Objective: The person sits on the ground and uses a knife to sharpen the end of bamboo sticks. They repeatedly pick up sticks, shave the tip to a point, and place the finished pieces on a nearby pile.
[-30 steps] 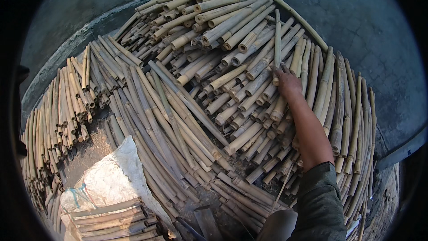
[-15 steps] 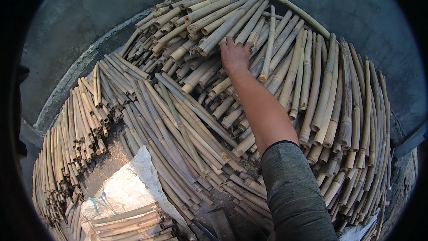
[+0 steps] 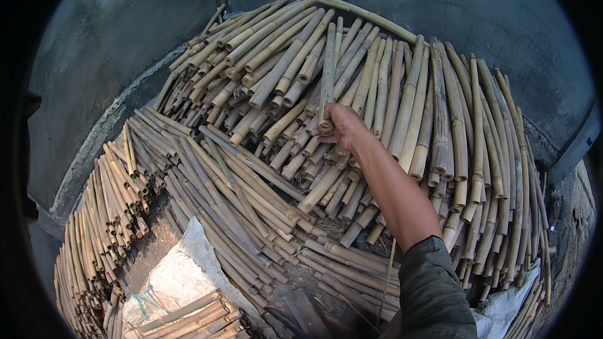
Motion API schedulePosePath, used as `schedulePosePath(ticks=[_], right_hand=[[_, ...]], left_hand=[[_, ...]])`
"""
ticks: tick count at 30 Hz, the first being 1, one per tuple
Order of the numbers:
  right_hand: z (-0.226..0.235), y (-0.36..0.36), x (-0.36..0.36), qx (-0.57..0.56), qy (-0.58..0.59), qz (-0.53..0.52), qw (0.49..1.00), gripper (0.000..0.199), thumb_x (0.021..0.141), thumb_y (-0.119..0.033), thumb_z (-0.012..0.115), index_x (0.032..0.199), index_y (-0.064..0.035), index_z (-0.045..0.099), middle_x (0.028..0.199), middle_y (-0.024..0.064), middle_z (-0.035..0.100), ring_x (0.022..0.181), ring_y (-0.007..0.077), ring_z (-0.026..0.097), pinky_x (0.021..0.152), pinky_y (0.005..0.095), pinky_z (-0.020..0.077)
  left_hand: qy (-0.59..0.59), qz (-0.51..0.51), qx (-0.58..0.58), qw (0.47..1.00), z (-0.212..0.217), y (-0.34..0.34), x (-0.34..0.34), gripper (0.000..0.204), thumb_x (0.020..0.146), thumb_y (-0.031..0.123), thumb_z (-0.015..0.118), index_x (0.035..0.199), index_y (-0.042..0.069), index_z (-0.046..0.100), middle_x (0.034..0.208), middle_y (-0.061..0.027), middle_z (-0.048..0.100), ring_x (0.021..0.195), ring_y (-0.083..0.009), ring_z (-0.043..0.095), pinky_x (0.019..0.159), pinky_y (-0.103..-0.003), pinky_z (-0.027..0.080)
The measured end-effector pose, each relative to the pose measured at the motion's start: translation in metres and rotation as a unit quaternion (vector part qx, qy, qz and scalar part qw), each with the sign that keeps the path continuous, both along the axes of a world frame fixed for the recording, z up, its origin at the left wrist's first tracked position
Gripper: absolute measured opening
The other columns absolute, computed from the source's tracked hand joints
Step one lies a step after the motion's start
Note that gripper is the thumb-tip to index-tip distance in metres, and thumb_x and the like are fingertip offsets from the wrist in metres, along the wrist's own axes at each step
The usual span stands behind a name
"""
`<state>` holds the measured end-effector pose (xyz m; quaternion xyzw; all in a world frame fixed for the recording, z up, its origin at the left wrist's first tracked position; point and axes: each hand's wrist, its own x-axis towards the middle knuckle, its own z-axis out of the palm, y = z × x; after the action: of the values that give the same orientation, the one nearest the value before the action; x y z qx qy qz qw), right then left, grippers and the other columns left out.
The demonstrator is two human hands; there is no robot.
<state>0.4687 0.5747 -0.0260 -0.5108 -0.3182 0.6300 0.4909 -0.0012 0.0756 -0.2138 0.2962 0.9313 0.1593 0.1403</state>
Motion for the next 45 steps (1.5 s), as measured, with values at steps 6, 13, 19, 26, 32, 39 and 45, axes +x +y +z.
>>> schedulePosePath(ticks=[6,13,19,26,32,39,45], right_hand=[[0.002,-0.077,0.035,-0.017,0.002,0.015,1.000,0.033,0.088,-0.013,0.063,0.115,0.0004,0.051,0.087,0.0082,0.057,0.056,0.0203,0.055,0.068,0.0368,0.0600],[-0.041,-0.228,0.039,0.180,-0.258,-0.010,0.949,0.038,0.094,-0.016,0.064,0.123,0.0036,0.049,0.074,0.0037,0.054,0.062,0.0160,0.059,0.060,0.0348,0.0533],[-0.065,-0.287,0.015,0.166,-0.386,0.094,0.903,0.044,0.089,-0.022,0.071,0.125,0.0008,0.057,0.090,0.0167,0.069,0.084,0.0276,0.070,0.076,0.0425,0.0540],[-0.116,-0.372,-0.052,0.377,-0.406,0.216,0.804,0.038,0.082,-0.015,0.078,0.115,-0.0039,0.062,0.102,0.0232,0.064,0.098,0.0440,0.066,0.082,0.0478,0.0517],[-0.174,-0.407,-0.082,0.362,-0.566,0.171,0.721,0.078,0.075,-0.018,0.087,0.135,0.0083,0.045,0.131,0.0291,0.045,0.118,0.0479,0.052,0.103,0.0490,0.0451],[-0.248,-0.461,-0.047,0.067,-0.590,0.193,0.781,0.062,0.085,-0.023,0.076,0.131,0.0065,0.048,0.128,0.0279,0.048,0.120,0.0454,0.055,0.100,0.0503,0.0501],[-0.287,-0.484,-0.041,-0.027,-0.662,0.294,0.689,0.056,0.088,-0.033,0.072,0.129,0.0004,0.054,0.129,0.0235,0.054,0.118,0.0394,0.061,0.099,0.0486,0.0531]], left_hand=[[-0.059,-0.052,-0.026,0.997,0.022,-0.014,-0.006,0.057,0.104,0.038,0.055,0.149,0.004,0.045,0.137,-0.0246,0.057,0.116,-0.0310,0.063,0.096,-0.044,0.053],[-0.377,-0.135,-0.230,0.887,0.127,-0.053,-0.016,0.060,0.103,0.038,0.056,0.152,0.004,0.043,0.139,-0.0246,0.056,0.117,-0.0300,0.062,0.097,-0.043,0.053],[-0.352,-0.198,0.365,0.839,0.239,0.023,0.027,0.062,0.107,0.047,0.050,0.151,0.004,0.045,0.142,-0.0201,0.055,0.116,-0.0256,0.063,0.093,-0.039,0.055],[-0.464,-0.158,0.618,0.615,0.315,0.059,0.034,0.123,0.087,0.085,0.049,0.162,-0.002,0.005,0.157,-0.0294,0.030,0.141,-0.0410,0.043,0.111,-0.058,0.040],[-0.399,0.038,0.756,0.518,0.292,0.019,0.041,0.047,0.100,0.056,0.059,0.110,0.010,0.055,0.091,-0.0045,0.053,0.080,-0.0200,0.056,0.073,-0.041,0.048],[-0.328,0.003,0.781,0.532,0.281,0.004,0.051,0.048,0.095,0.054,0.053,0.105,0.007,0.056,0.089,-0.0080,0.054,0.080,-0.0218,0.053,0.077,-0.044,0.045],[-0.286,0.009,0.777,0.561,0.287,0.015,0.069,0.045,0.098,0.049,0.051,0.105,0.005,0.054,0.095,-0.0095,0.055,0.086,-0.0260,0.058,0.081,-0.050,0.053]])
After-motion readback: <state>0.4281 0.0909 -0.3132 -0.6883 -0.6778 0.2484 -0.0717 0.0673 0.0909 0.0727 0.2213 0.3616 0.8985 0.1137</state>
